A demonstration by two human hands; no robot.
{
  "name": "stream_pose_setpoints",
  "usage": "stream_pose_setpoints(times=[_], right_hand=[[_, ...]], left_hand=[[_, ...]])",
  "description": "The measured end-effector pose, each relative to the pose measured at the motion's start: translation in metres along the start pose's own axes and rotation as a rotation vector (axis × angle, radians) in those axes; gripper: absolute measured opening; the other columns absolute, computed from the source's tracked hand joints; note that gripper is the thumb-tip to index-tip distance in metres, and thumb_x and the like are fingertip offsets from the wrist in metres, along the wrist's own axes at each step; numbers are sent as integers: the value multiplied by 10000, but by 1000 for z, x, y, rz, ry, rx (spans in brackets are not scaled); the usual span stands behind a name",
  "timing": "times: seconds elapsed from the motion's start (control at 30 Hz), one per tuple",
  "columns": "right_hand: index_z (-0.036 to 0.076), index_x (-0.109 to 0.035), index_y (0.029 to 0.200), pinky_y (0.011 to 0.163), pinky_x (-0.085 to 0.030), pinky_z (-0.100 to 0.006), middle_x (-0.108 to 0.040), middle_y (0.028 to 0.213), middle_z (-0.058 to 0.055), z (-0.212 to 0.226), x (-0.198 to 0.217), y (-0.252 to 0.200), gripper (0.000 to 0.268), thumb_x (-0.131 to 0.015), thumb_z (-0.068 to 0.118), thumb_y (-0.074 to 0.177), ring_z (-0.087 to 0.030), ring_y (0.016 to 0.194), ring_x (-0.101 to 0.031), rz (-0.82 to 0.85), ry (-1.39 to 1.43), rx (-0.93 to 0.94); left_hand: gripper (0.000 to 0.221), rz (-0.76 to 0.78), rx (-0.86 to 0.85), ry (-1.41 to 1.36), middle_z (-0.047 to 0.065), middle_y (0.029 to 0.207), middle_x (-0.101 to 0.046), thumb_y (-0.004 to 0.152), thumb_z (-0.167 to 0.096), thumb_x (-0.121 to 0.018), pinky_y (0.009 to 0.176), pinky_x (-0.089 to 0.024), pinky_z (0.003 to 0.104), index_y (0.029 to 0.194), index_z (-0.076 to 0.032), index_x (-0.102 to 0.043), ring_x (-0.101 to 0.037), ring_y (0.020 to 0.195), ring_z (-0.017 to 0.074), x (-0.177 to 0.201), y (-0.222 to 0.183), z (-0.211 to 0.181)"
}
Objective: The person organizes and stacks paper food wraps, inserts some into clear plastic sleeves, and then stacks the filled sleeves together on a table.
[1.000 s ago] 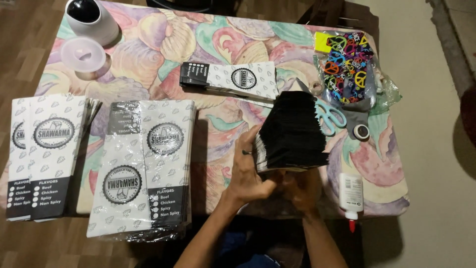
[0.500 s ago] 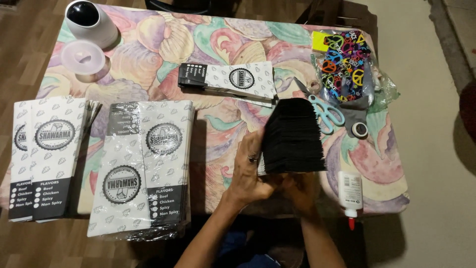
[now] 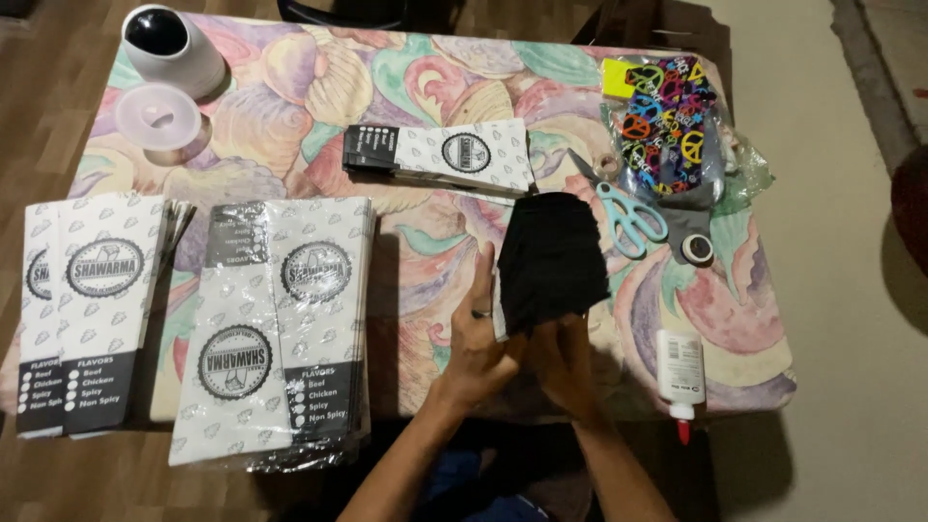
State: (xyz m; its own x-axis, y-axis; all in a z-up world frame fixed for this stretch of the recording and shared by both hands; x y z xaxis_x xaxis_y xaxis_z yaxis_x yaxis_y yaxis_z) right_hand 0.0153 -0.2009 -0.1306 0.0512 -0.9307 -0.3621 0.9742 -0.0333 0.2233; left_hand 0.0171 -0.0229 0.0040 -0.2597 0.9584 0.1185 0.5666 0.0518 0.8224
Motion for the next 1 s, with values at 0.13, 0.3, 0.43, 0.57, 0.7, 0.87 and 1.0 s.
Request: stream_pose_setpoints(times=[0.13, 0.3, 0.43, 0.57, 0.7, 0.87, 1.0], right_hand=[[114, -485, 1172, 453, -387, -176, -480, 559, 16, 50, -38, 10, 278, -406, -92, 1002, -63, 428, -436, 166, -138, -9], [140, -592, 587, 344, -306, -239, -539, 345, -25, 83, -62, 22, 393, -603, 174, 978, -129, 274, -406, 6, -697, -244], [66, -328, 1304, 976, -244, -312, -380, 1246, -118, 34, -48, 12, 307, -444, 213, 1060, -180, 1108, -381, 59, -681, -76], [70, -718, 1164, 521, -556, -254, -624, 1356, -230, 42, -30, 17, 242, -500, 103, 1064, -232, 890, -728, 2, -1564, 854], [8, -598, 1178, 813, -580, -345, -692, 1036, -91, 138, -79, 33, 198, -474, 125, 1076, -119, 797, -538, 283, -579, 88], [57, -706, 879, 431, -372, -196, -576, 508, 3, 145, -77, 32, 163, -792, 195, 898, -79, 466, -451, 245, -701, -151], [46, -678, 918, 516, -426, -210, -575, 649, 4, 139, -69, 19, 144, -746, 171, 932, -89, 591, -513, 341, -625, -242]], left_hand=[[937, 13, 163, -37, 304, 1513, -485, 658, 74, -657, 892, -538, 520, 1554, 31, -385, -627, 1009, 505, 8, 8, -9], [790, 18, 275, -81, 245, 1210, -657, 670, 55, -774, 888, -527, 492, 1410, 90, -500, -651, 957, 443, 14, 22, -5], [391, 27, 365, -137, 163, 962, -666, 789, 4, -777, 768, -537, 434, 1135, -6, -595, -651, 804, 373, 9, 14, 7], [379, 115, 438, -126, 121, 908, -688, 784, -14, -791, 752, -550, 420, 1116, -38, -609, -688, 781, 350, 14, 24, -2], [409, 89, 561, -228, 198, 859, -690, 783, 32, -807, 769, -555, 427, 1129, 29, -589, -705, 803, 330, 18, 34, -14], [459, 88, 988, -452, 192, 868, -734, 697, 13, -901, 672, -566, 379, 1090, 55, -667, -668, 720, 229, 16, 48, -14], [609, -96, 1278, -391, 210, 733, -709, 526, -232, -1017, 508, -520, 387, 943, 58, -681, -658, 605, 253, 19, 63, 1]])
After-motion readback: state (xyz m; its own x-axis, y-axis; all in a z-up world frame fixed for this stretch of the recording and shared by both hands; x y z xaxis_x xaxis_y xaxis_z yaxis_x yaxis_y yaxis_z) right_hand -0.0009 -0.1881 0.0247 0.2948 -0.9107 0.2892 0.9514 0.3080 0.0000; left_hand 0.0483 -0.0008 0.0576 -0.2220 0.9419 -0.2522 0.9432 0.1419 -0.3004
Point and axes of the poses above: each hand's wrist, its own y-axis towards the middle knuckle, its own x-axis out of the back of the hand, z = x × y, the point moved 2 cm from there along y, towards the middle knuckle
